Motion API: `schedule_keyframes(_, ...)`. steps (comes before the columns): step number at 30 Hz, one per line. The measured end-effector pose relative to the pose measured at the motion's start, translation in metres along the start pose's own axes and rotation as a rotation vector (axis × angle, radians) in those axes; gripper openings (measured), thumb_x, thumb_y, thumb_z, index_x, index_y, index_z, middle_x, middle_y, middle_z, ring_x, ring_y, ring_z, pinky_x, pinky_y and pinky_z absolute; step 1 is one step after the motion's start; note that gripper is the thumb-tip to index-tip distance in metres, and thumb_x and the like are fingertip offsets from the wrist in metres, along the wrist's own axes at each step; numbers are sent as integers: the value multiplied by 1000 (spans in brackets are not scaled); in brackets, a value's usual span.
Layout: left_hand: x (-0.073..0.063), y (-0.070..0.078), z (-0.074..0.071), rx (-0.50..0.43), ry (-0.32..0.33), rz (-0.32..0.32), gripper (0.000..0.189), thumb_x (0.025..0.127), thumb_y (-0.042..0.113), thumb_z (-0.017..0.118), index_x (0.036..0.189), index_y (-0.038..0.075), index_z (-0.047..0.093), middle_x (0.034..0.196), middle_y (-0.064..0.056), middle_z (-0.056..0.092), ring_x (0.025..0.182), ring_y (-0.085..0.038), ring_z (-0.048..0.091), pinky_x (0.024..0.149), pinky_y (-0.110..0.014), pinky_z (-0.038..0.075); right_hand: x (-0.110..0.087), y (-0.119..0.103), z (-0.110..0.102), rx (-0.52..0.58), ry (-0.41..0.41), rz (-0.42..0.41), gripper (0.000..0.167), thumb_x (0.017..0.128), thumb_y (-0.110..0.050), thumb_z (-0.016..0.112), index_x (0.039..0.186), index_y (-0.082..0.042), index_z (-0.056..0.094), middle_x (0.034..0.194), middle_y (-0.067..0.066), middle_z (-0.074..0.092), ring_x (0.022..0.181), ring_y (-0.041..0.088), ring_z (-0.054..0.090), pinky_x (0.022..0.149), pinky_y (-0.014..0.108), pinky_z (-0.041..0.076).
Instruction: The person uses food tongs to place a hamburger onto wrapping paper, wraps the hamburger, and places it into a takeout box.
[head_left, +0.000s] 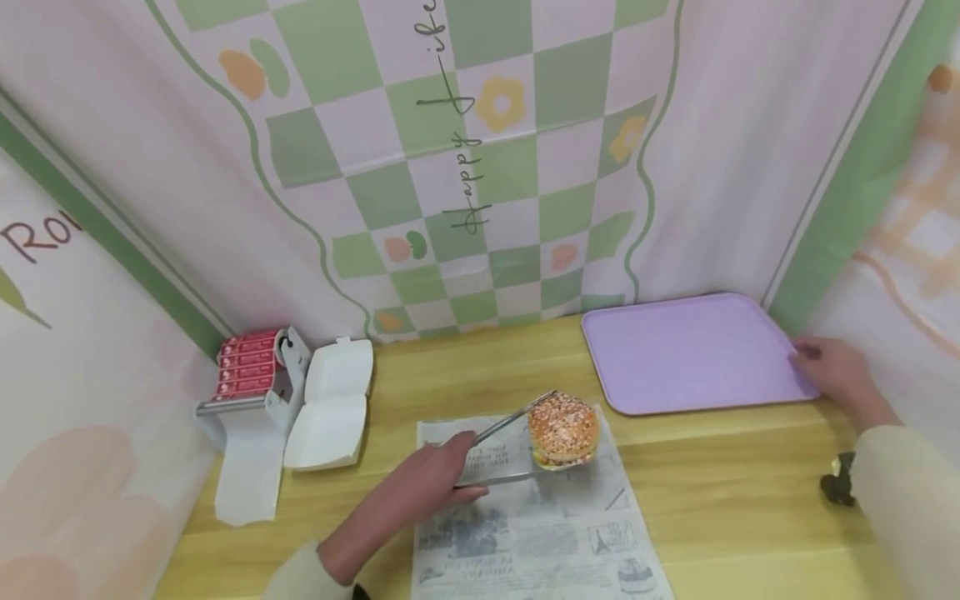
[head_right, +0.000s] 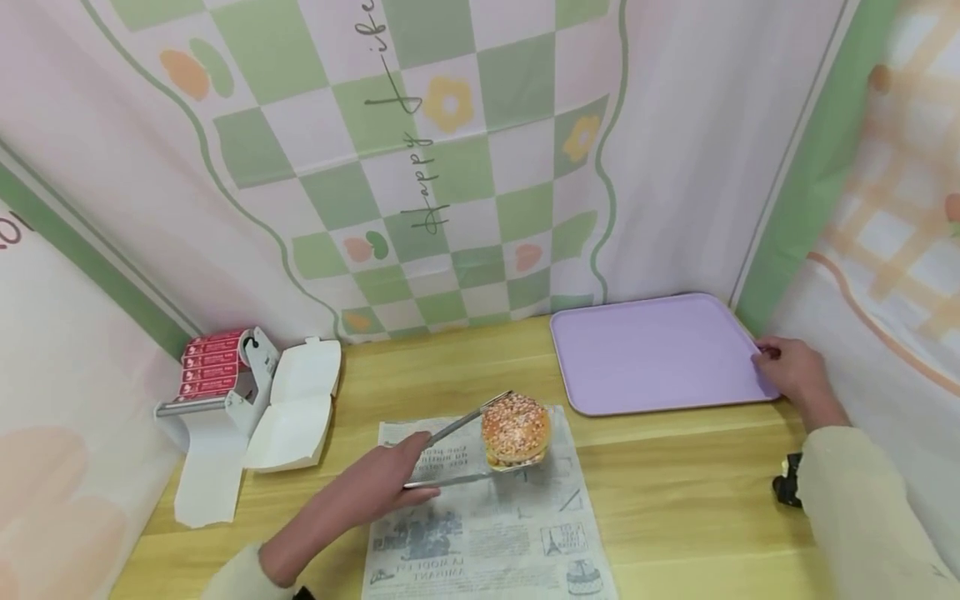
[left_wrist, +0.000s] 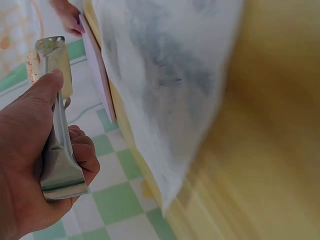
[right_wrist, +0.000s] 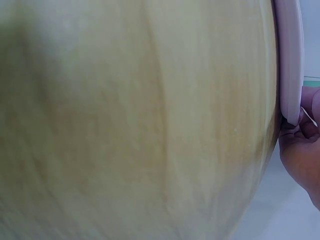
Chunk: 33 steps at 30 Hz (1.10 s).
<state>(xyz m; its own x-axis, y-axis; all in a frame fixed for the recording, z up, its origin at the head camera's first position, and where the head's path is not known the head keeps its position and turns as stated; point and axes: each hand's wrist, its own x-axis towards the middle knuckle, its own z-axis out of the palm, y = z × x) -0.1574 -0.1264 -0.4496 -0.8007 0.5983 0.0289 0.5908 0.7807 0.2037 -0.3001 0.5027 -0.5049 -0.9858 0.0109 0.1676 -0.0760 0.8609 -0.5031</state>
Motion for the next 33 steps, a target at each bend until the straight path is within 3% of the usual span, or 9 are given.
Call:
schedule_keyframes(3, -18, -2, -1, 12, 4, -26, 61, 91, 51, 67, 131, 9, 47, 84, 1, 63, 53, -6, 50, 49, -25, 45, 3, 5, -1, -4, 7, -2, 38, 94, -11, 57, 116, 21, 57, 110, 45, 58, 95, 63, 55, 69, 47, 47)
schedule_keyframes(8, -43, -4, -1, -13, -46, -57, 60, 91, 52, 66, 129, 9, 48, 74, 6, 56, 51, -4, 46, 47, -24, 40, 2, 7, -6, -11, 13, 7, 39, 93, -10, 57, 116, 20, 56, 110, 46, 57, 95, 64, 54, 68, 45, 46)
schedule_keyframes(14, -68, -6, 7, -76, -100, -78, 63, 92, 56, 62, 131, 8, 48, 76, 8, 57, 58, -3, 51, 54, -25, 47, -1, -6, -7, -22, 26, -14, 35, 92, -8, 59, 112, 20, 59, 106, 44, 60, 92, 61, 57, 65, 36, 44)
schedule_keyframes(16, -75, -7, 10, -87, -115, -85, 65, 92, 58, 60, 132, 8, 47, 75, 9, 56, 59, -3, 52, 55, -25, 48, -2, -10, -6, -19, 25, -20, 34, 92, -8, 59, 111, 20, 59, 106, 44, 61, 92, 61, 57, 66, 40, 46)
schedule_keyframes(22, -89, -11, 16, -136, -116, -88, 62, 93, 59, 58, 129, 10, 45, 70, 13, 50, 57, 0, 48, 51, -23, 43, 1, -11, -1, -9, 18, -32, 35, 92, -7, 59, 112, 21, 58, 107, 45, 59, 94, 64, 55, 71, 54, 47)
schedule_keyframes(29, -98, -15, 26, -143, -80, -96, 56, 93, 61, 55, 120, 14, 47, 69, 15, 43, 56, 1, 44, 50, -21, 41, 3, -5, 0, -20, 26, -19, 35, 92, -8, 58, 113, 20, 58, 106, 44, 60, 92, 61, 56, 64, 36, 44)
schedule_keyframes(33, -99, -16, 32, -156, -99, -113, 55, 92, 63, 53, 120, 16, 47, 70, 16, 45, 58, 2, 45, 51, -21, 42, 2, -3, 0, -13, 16, -10, 36, 92, -9, 58, 114, 21, 57, 107, 45, 59, 93, 63, 55, 67, 47, 47)
